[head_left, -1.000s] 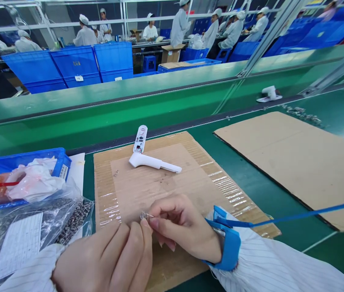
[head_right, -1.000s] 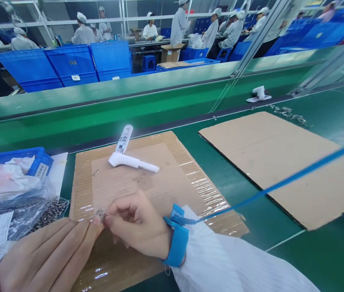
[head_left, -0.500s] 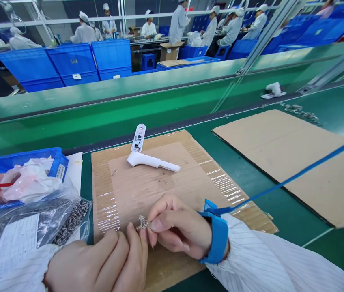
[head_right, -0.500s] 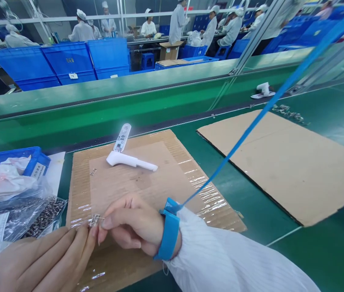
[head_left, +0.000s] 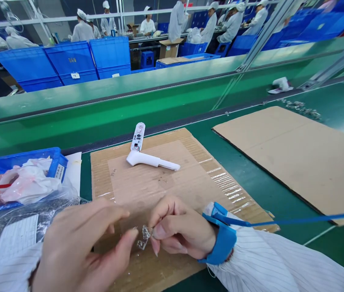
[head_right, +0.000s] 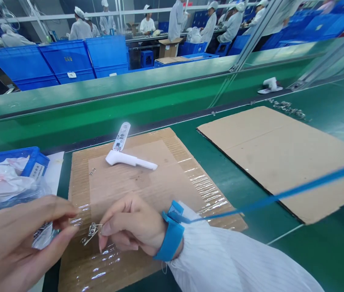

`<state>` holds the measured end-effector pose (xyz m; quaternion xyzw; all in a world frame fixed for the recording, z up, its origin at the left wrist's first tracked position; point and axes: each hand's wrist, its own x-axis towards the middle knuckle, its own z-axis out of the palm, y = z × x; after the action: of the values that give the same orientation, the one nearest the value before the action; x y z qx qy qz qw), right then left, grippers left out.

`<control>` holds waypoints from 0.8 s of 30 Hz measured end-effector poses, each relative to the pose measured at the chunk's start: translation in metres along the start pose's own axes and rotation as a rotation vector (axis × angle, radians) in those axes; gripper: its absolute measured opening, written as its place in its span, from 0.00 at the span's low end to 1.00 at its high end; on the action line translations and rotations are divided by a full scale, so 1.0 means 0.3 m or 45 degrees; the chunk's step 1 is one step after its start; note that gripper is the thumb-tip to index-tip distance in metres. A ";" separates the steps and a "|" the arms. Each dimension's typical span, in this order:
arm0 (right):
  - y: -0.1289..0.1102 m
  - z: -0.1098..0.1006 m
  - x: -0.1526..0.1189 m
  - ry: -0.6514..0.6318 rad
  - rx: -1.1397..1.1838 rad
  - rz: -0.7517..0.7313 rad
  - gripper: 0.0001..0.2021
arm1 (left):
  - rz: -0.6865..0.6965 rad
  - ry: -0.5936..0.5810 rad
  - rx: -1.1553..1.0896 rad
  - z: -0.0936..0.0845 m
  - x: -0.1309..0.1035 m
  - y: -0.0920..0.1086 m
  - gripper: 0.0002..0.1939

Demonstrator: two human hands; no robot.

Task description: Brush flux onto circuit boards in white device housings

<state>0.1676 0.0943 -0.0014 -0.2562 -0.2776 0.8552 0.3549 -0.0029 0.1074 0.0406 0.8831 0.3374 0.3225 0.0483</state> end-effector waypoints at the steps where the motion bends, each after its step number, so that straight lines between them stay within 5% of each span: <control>1: 0.000 0.000 0.000 0.009 -0.054 -0.018 0.06 | -0.071 -0.087 -0.115 -0.002 0.003 0.000 0.06; 5: -0.001 -0.001 -0.004 0.013 -0.162 -0.090 0.06 | -0.180 -0.380 -0.504 0.006 0.003 -0.002 0.03; 11: -0.004 -0.005 -0.015 -0.011 -0.459 -0.176 0.07 | -0.307 -0.388 -0.593 0.016 0.008 -0.009 0.08; 15: -0.008 -0.004 -0.018 -0.032 -0.518 -0.221 0.08 | -0.221 -0.321 -0.484 0.013 0.004 -0.009 0.07; 20: -0.010 -0.003 -0.012 0.011 -0.333 -0.115 0.06 | 0.096 -0.215 -0.099 0.006 -0.010 0.006 0.08; 24: 0.000 -0.014 -0.005 -0.091 -0.096 0.081 0.05 | 0.013 0.033 0.070 -0.038 -0.029 -0.019 0.06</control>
<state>0.1713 0.0943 -0.0039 -0.2476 -0.3139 0.8635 0.3073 -0.0177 0.1048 0.0433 0.8816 0.3420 0.3247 0.0182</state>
